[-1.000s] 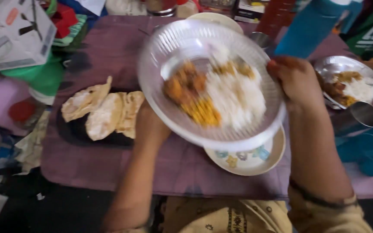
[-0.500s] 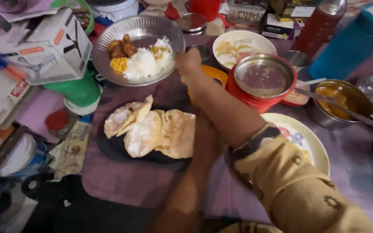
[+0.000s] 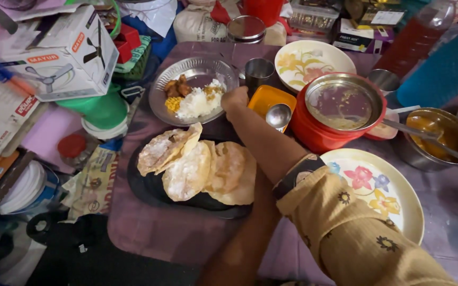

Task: The person serves rice, curry, and various snacks from containers onto plates on a dining table.

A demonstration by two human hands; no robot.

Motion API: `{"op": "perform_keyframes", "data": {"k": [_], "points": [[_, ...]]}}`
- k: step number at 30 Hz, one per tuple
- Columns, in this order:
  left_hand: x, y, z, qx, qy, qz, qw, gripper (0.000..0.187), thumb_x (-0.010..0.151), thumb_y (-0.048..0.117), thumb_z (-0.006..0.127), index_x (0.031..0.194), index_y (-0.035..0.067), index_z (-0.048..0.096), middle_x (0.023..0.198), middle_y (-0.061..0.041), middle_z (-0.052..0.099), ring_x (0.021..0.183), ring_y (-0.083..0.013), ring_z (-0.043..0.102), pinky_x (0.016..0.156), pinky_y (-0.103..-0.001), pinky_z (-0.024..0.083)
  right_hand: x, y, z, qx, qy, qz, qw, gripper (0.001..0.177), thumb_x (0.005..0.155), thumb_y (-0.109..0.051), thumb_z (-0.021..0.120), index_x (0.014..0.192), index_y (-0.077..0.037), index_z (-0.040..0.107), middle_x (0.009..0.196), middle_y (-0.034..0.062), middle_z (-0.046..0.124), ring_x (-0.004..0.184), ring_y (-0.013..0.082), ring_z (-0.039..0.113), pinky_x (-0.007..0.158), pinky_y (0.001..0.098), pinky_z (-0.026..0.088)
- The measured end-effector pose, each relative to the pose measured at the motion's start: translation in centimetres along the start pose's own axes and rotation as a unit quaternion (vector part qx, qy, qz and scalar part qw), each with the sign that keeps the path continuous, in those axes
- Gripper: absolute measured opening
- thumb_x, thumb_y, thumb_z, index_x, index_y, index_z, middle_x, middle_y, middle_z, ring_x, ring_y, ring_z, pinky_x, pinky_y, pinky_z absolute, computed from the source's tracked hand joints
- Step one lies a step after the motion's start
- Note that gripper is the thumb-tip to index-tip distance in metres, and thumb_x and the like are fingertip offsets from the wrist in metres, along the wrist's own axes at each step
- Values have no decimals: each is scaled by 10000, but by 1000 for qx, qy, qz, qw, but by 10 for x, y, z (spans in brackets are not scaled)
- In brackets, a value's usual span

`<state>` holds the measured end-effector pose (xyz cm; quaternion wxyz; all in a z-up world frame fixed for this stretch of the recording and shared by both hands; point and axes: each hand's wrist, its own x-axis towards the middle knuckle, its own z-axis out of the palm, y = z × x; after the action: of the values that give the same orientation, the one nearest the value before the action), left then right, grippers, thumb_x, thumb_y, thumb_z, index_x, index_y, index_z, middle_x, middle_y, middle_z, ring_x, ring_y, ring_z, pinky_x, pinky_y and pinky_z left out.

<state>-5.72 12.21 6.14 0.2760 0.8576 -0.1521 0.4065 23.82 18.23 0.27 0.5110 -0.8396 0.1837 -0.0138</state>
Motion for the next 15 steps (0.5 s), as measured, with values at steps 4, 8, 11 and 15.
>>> {"op": "perform_keyframes", "data": {"k": [4, 8, 11, 15], "points": [[-32, -11, -4, 1, -13, -3, 1000, 609, 889, 297, 679, 1395, -12, 541, 1438, -289, 497, 1352, -518, 444, 1119, -611, 379, 3, 5, -6, -142, -30, -69, 987, 535, 864, -104, 716, 1333, 13, 484, 1309, 252, 640, 1203, 375, 647, 979, 446, 556], [-17, 6, -6, 3, -24, -2, 1000, 624, 891, 325, 683, 1400, -6, 537, 1446, -286, 488, 1364, -515, 434, 1125, -619, 369, 9, 2, -12, -557, -160, -341, 740, 476, 699, -120, 873, 1137, -62, 698, 1197, 153, 714, 1162, 318, 678, 956, 466, 537], [5, 21, -8, 4, -31, -3, 1000, 636, 893, 346, 686, 1403, -1, 535, 1452, -283, 481, 1372, -512, 426, 1130, -625, 361, -4, -15, -25, -592, -181, -399, 677, 477, 652, -131, 903, 1095, -72, 735, 1159, 147, 725, 1149, 318, 676, 938, 478, 534], [19, 32, -11, 2, -47, 1, 999, 651, 895, 375, 690, 1408, 6, 531, 1460, -279, 472, 1384, -509, 415, 1136, -634, 350, -47, -39, -51, -446, -198, -380, 786, 555, 728, -119, 814, 1247, -36, 639, 1274, 188, 671, 1233, 338, 634, 1001, 430, 531]]}}
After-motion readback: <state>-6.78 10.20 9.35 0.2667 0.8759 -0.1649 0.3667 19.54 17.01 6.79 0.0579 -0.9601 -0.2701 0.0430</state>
